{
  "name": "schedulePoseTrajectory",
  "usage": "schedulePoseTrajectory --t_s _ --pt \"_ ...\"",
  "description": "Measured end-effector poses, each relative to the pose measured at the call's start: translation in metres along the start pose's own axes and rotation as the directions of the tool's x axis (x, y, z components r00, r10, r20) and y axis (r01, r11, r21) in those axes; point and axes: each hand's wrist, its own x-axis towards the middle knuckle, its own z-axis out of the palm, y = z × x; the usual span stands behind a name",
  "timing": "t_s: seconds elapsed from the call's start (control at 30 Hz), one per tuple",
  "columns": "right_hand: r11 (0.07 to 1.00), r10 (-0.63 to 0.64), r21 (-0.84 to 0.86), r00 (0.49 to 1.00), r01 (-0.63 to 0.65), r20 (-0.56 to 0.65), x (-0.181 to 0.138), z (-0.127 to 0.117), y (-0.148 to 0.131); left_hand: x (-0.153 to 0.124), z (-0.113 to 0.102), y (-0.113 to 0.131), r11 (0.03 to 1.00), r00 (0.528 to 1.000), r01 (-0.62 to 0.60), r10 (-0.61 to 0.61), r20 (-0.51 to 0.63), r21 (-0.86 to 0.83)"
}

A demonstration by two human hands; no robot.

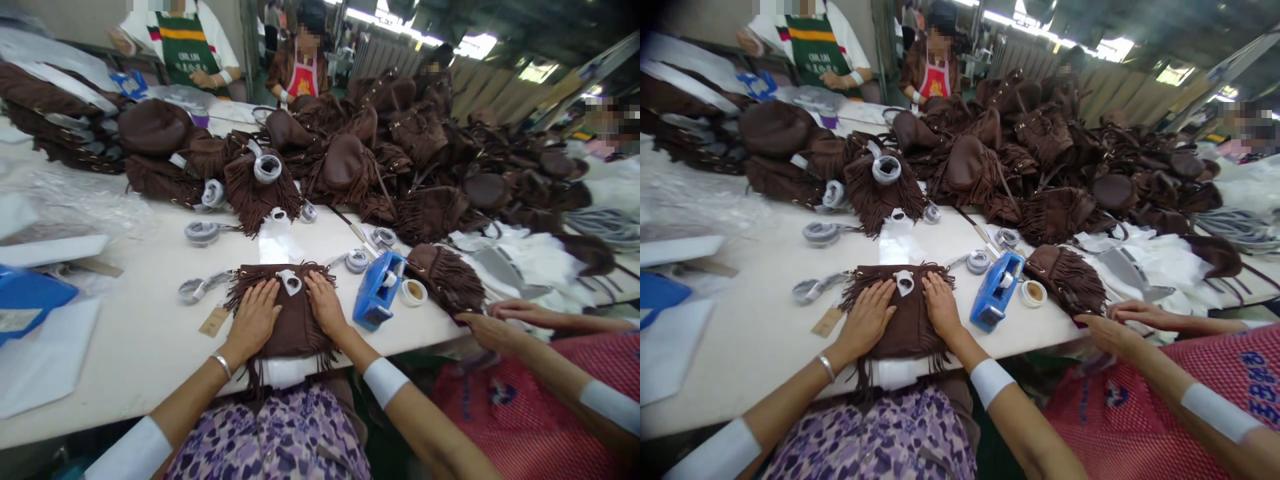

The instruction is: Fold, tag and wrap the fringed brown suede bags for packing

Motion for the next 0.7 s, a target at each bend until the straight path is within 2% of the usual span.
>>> schedulePoseTrajectory --t_s 0.1,0.2,0.27,0.33,0.4,0.47,0.57,0.63,0.67,0.7 --pt "1.0 -0.019 0.016 0.999 0.019 -0.038 -0.014 -0.027 -0.015 -0.01 -0.015 0.005 1.0 0.999 -0.003 0.002 -0.048 -0.02" --pt "0.99 -0.106 0.096 0.994 0.108 -0.026 -0.045 -0.06 -0.042 -0.04 -0.037 0.02 0.999 0.992 0.019 -0.024 -0.121 -0.042" --pt "0.969 -0.237 0.086 0.968 0.23 0.078 -0.066 -0.072 -0.059 -0.063 -0.045 0.033 0.998 0.992 -0.011 0.003 -0.128 -0.063" --pt "0.938 -0.334 -0.018 0.919 0.345 0.209 -0.078 -0.074 -0.069 -0.078 -0.043 0.044 0.996 0.994 -0.063 0.057 -0.089 -0.069" --pt "0.894 -0.368 -0.138 0.874 0.427 0.318 -0.08 -0.07 -0.073 -0.084 -0.036 0.049 0.996 0.995 -0.081 0.078 -0.062 -0.049" --pt "0.857 -0.378 -0.206 0.849 0.472 0.369 -0.074 -0.068 -0.072 -0.086 -0.032 0.049 0.998 0.994 -0.06 0.057 -0.092 -0.03" --pt "0.878 -0.349 -0.229 0.888 0.421 0.299 -0.062 -0.073 -0.068 -0.095 -0.04 0.048 0.997 0.966 0.021 -0.039 -0.255 -0.072" --pt "0.914 -0.307 -0.201 0.924 0.353 0.227 -0.054 -0.079 -0.066 -0.107 -0.049 0.052 0.968 0.919 0.11 -0.186 -0.348 -0.228" --pt "0.926 -0.292 -0.183 0.933 0.331 0.21 -0.05 -0.083 -0.065 -0.112 -0.053 0.055 0.924 0.911 0.139 -0.26 -0.319 -0.356" --pt "0.932 -0.286 -0.165 0.935 0.323 0.211 -0.047 -0.086 -0.065 -0.116 -0.055 0.059 0.858 0.921 0.159 -0.307 -0.241 -0.488"
